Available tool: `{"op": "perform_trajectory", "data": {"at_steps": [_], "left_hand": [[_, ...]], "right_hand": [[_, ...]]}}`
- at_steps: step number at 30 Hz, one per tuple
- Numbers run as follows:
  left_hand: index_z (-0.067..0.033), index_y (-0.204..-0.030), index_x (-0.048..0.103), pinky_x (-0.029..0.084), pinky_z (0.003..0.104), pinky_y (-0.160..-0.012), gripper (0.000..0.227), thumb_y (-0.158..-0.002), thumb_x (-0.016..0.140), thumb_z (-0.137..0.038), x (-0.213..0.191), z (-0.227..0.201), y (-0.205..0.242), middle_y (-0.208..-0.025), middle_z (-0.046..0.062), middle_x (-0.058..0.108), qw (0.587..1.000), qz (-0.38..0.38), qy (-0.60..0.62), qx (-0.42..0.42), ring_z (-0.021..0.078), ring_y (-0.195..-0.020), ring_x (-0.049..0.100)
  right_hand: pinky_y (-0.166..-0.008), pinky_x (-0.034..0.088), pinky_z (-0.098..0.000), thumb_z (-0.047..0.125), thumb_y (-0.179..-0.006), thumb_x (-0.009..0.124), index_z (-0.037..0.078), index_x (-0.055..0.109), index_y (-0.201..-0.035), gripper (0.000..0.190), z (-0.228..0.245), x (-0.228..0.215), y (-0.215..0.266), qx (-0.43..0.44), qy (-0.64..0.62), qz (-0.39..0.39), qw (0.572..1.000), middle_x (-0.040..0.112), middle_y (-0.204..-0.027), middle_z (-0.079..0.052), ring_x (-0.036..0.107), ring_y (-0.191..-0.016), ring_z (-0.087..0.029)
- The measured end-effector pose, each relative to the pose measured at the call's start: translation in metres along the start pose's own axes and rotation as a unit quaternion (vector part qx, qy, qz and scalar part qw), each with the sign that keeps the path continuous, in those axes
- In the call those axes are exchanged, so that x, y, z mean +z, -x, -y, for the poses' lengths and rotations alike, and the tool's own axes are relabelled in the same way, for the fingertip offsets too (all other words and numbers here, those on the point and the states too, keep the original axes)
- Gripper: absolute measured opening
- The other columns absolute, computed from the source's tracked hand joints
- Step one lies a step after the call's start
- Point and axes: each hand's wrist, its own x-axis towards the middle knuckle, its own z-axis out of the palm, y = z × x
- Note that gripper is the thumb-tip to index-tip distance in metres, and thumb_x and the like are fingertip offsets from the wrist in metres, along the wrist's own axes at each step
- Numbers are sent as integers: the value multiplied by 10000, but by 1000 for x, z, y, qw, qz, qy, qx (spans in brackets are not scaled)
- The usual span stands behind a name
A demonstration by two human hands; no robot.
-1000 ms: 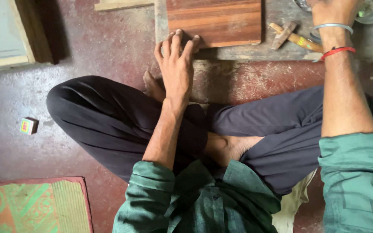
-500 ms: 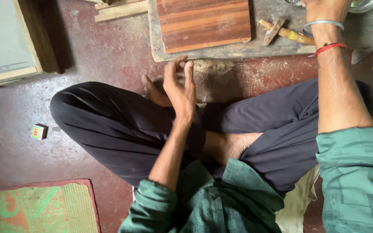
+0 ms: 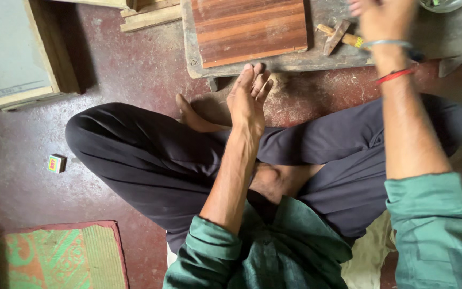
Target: The person sits on the floor and assembles wooden frames by hammering nails into the corners. They handle multiple frames, positioning nails and using a hammer to secure them.
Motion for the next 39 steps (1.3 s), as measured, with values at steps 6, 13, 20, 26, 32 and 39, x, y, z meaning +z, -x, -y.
{"op": "perform_trajectory", "data": {"at_steps": [6,13,20,26,32,39], "left_hand": [[35,-1291,636,621,396,-883,373,-979,673,-167,7,12,-21,-1175,156,732,998,-58,-8,4,275,-1041,728],[-23,-1294,652,617,376,-932,381,-951,676,-187,-1,23,-32,-1223,139,729,999,-46,-4,14,264,-1114,713],[7,-1224,655,619,327,-824,408,-929,733,-264,5,18,-29,-1168,158,740,996,-71,-47,10,230,-1028,728],[31,-1012,730,507,245,-487,300,-896,794,-238,18,18,-33,-822,118,766,985,-138,-90,53,130,-616,676],[-6,-908,748,460,217,-454,197,-893,785,-199,17,18,-39,-677,59,696,986,-99,-99,90,96,-543,604],[-23,-989,709,554,253,-632,223,-913,768,-224,8,10,-39,-817,35,694,989,16,-104,108,97,-700,646]], "right_hand": [[-696,544,-314,4,-1052,724,-21,623,-968,133,52,59,18,-147,163,36,975,659,-864,-82,662,-766,-191],[-619,611,-238,123,-1080,660,42,628,-1002,117,66,86,15,136,36,100,985,710,-904,-28,722,-730,-86],[-592,621,-242,165,-1023,680,43,666,-1032,123,76,103,37,252,2,84,964,680,-958,-31,691,-706,-104],[-734,624,-272,205,-1037,665,63,677,-1048,143,97,100,39,326,-75,91,938,659,-950,-16,647,-827,-84],[-763,629,-283,206,-1014,684,87,666,-1013,120,106,103,40,372,-169,90,908,597,-961,35,678,-843,-75],[-589,502,-228,138,-1051,715,52,684,-1025,95,102,112,45,281,-203,62,936,656,-838,17,572,-677,-56]]}}
